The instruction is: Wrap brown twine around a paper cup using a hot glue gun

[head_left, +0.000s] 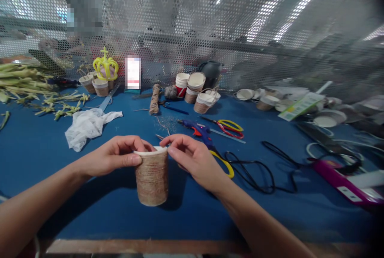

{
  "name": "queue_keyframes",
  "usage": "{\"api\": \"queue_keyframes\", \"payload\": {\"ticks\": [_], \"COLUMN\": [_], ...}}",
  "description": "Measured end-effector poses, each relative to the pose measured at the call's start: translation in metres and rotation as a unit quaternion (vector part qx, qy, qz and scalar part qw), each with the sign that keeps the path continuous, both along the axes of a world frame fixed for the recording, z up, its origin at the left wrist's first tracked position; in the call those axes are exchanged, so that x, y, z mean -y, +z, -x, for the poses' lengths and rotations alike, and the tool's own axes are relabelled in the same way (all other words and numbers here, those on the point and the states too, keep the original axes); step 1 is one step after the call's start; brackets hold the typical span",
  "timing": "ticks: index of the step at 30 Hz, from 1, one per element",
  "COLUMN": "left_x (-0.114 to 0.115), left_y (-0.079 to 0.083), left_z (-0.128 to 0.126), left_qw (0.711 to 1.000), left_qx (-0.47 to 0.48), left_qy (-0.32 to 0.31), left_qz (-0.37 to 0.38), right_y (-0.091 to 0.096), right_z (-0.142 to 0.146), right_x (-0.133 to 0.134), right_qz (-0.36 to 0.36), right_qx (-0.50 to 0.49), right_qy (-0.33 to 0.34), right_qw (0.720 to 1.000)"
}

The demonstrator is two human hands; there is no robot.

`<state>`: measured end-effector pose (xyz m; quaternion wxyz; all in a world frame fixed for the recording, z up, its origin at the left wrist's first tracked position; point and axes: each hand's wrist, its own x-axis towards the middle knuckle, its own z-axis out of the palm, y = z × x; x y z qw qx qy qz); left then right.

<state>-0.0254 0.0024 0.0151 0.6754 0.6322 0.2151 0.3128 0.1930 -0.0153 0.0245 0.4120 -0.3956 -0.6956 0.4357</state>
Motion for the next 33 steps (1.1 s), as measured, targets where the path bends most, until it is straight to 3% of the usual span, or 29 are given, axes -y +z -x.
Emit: {"api": "queue_keyframes", "payload": {"ticks": [4, 8, 12, 16, 21, 25, 28, 33], "left_x": [0.001, 0.0, -0.003, -0.007, -0.002, 0.005, 0.008, 0.009], "left_y": [0.001, 0.0, 0.0, -0.001, -0.002, 0.001, 0.003, 0.004], "left_z": [0.001, 0.0, 0.0, 0.001, -0.004, -0.013, -0.017, -0.017], "left_qw": [0.999, 0.999, 1.0, 0.995, 0.958, 0.929, 0.923, 0.941], "left_qx": [0.007, 0.011, 0.002, -0.062, -0.166, -0.191, -0.187, -0.18], "left_qy": [-0.002, 0.007, 0.012, 0.034, 0.095, 0.13, 0.136, 0.12], "left_qz": [0.031, 0.045, 0.017, -0.065, -0.213, -0.289, -0.307, -0.261], "right_y": [-0.002, -0.004, -0.002, 0.0, 0.0, 0.002, 0.004, 0.006], "right_z": [0.001, 0.001, -0.001, -0.002, 0.001, 0.005, 0.008, 0.009], "right_x": [0.002, 0.002, 0.001, 0.001, 0.004, 0.007, 0.009, 0.01], "right_qz": [0.103, 0.133, 0.112, 0.066, -0.001, -0.043, -0.058, -0.047], "right_qx": [-0.065, -0.114, -0.102, -0.046, 0.057, 0.099, 0.114, 0.083], "right_qy": [0.03, 0.041, 0.042, 0.024, -0.003, -0.006, -0.007, -0.006], "right_qw": [0.992, 0.984, 0.988, 0.996, 0.998, 0.994, 0.992, 0.995]}}
